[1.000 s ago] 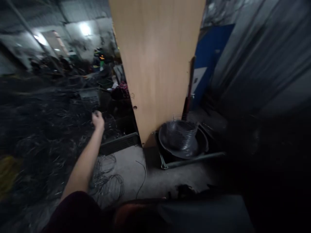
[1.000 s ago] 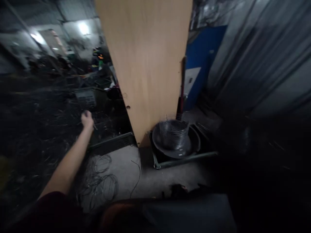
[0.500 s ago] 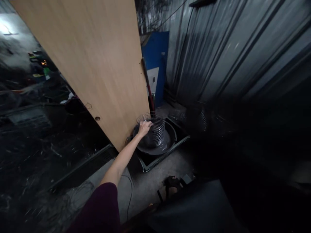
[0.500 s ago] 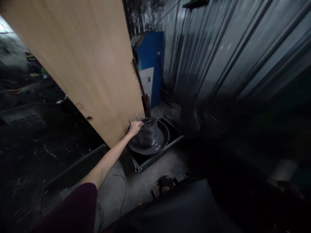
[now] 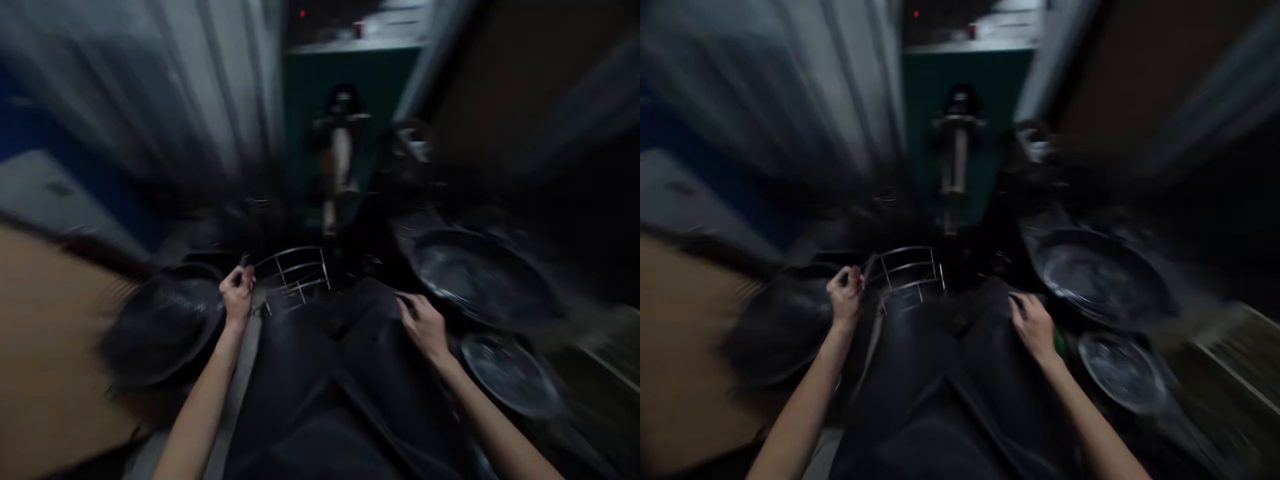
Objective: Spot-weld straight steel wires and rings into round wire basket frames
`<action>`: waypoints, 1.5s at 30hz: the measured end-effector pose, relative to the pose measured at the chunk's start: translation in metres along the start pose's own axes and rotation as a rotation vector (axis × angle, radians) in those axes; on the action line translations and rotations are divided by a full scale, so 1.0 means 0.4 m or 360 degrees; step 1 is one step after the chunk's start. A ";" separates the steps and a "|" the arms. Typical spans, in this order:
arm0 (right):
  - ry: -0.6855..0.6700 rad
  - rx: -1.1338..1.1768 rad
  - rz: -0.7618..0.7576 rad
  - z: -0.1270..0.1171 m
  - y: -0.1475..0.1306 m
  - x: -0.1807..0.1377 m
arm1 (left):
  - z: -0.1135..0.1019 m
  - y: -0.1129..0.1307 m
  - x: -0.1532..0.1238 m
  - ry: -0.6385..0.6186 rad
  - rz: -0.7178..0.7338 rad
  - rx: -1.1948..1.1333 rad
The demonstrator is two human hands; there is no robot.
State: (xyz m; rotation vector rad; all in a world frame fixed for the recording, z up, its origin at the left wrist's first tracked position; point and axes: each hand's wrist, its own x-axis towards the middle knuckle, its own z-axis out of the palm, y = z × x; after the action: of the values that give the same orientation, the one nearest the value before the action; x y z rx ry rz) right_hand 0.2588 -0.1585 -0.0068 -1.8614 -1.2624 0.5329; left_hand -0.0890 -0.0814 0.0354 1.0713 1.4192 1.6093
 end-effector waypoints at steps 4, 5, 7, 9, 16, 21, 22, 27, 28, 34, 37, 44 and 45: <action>0.0284 -0.0602 -0.0031 -0.176 0.171 0.068 | 0.204 -0.167 -0.116 -0.0609 0.0004 0.0449; 0.0334 -0.0685 -0.0020 -0.198 0.195 0.104 | 0.228 -0.193 -0.136 -0.0710 -0.0034 0.0502; 0.0369 -0.0765 -0.0020 -0.225 0.221 0.196 | 0.249 -0.224 -0.160 -0.0849 -0.0105 0.0585; 0.0314 -0.0829 0.0024 -0.235 0.221 0.304 | 0.246 -0.231 -0.164 -0.0929 -0.0132 0.0626; -0.0053 -0.1067 0.0585 -0.218 0.297 0.552 | 0.153 -0.254 -0.127 -0.0515 -0.0189 0.0744; -0.0380 -0.1138 0.0887 -0.186 0.426 0.503 | 0.132 -0.280 -0.117 -0.0532 -0.0299 0.0826; -0.0380 -0.1149 0.0910 -0.186 0.440 0.491 | 0.137 -0.280 -0.116 -0.0521 -0.0303 0.0825; -0.0373 -0.1162 0.0968 -0.215 0.457 0.453 | 0.158 -0.274 -0.115 -0.0541 -0.0319 0.0783; -0.0393 -0.1159 0.0966 -0.225 0.458 0.446 | 0.158 -0.274 -0.116 -0.0549 -0.0320 0.0777; -0.0363 -0.1010 0.0918 -0.276 0.459 0.421 | 0.146 -0.266 -0.110 -0.0460 -0.0282 0.0766; -0.0167 -0.0833 0.0865 -0.297 0.439 0.423 | 0.146 -0.223 -0.099 -0.0355 -0.0222 0.0775; 0.0447 -0.0162 0.0888 -0.368 0.305 0.426 | 0.265 -0.028 -0.134 -0.0661 0.0252 0.0627; 0.0492 -0.0015 0.0879 -0.380 0.273 0.426 | 0.296 -0.002 -0.149 -0.0780 0.0303 0.0584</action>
State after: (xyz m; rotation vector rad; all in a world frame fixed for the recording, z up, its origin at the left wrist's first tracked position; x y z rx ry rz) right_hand 0.4992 -0.0814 0.0098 -2.2024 -0.5428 0.4955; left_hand 0.0431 -0.0902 0.0329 1.7215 1.3237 1.1115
